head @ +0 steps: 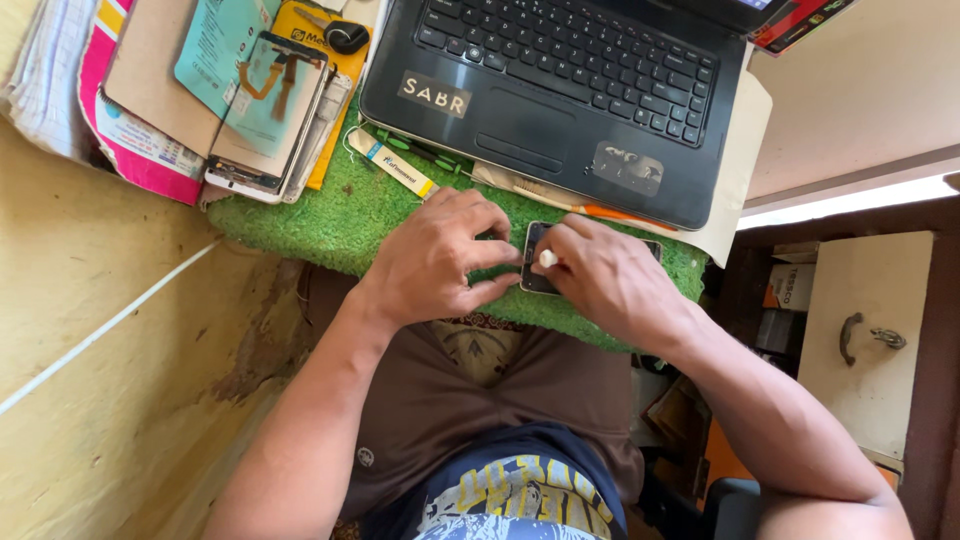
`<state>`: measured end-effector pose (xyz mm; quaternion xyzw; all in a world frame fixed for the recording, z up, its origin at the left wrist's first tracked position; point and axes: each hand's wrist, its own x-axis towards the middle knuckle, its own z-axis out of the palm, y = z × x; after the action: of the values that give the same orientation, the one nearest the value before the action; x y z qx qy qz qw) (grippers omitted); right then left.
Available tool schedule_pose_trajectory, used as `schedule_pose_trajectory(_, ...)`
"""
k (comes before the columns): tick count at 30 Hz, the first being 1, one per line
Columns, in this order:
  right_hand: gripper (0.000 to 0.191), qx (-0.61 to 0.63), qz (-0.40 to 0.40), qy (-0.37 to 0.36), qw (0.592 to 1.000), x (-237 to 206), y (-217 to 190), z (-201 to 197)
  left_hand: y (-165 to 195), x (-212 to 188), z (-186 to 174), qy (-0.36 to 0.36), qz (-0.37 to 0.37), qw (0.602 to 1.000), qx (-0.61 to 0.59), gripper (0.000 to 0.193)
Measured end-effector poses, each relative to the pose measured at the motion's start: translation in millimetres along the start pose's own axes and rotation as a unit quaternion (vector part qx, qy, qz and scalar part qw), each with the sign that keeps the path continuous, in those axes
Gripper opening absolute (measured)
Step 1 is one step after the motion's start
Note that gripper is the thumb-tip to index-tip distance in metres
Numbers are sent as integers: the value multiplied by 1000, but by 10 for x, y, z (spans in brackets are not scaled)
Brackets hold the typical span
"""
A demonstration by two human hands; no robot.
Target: The person pries open the back of a smartphone on a green mat, using a red-handled screwdriver and a pry tool to work around the edges and lift the back cover. They then continue prying at the screen assembly and handle the separated phone parts on the bench.
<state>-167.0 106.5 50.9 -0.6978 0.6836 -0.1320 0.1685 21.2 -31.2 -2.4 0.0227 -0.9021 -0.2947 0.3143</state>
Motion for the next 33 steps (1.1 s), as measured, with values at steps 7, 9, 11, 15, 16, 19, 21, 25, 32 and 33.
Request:
schedule_pose_trajectory(7, 19, 259, 105, 102, 955, -165, 147, -115, -8, -18, 9, -16, 6, 1000, 12, 16)
schedule_pose_trajectory(9, 27, 457, 66, 161, 872, -260, 243, -89, -12, -16, 18, -15, 9, 1000, 18, 17)
schedule_pose_trajectory(11, 39, 485, 13, 201, 851, -353, 341, -17, -12, -23, 17, -18, 13, 999, 34, 20)
schedule_pose_trajectory(15, 46, 602, -13, 203, 772, -473, 485, 212, 6, -33, 47, -32, 12, 998, 52, 31)
schedule_pose_trajectory(16, 44, 595, -16, 215, 774, -494, 508, 254, 4, -28, 56, -38, 11, 997, 59, 30)
schedule_pose_trajectory(19, 41, 584, -26, 245, 773, -509, 523, 371, 6, -29, 71, -52, 7, 996, 75, 28)
schedule_pose_trajectory(21, 37, 587, -33, 260, 766, -496, 510, 415, 2, -34, 66, -54, 11, 995, 79, 27)
schedule_pose_trajectory(25, 26, 542, -18, 268, 796, -481, 449, 444, 3, -37, 66, -50, 21, 995, 87, 27)
schedule_pose_trajectory(32, 14, 443, -25, 299, 845, -495, 320, 476, 5, -48, 62, -39, 22, 996, 80, 25)
schedule_pose_trajectory(33, 15, 439, -26, 306, 844, -492, 305, 484, 3, -47, 60, -38, 22, 996, 80, 24)
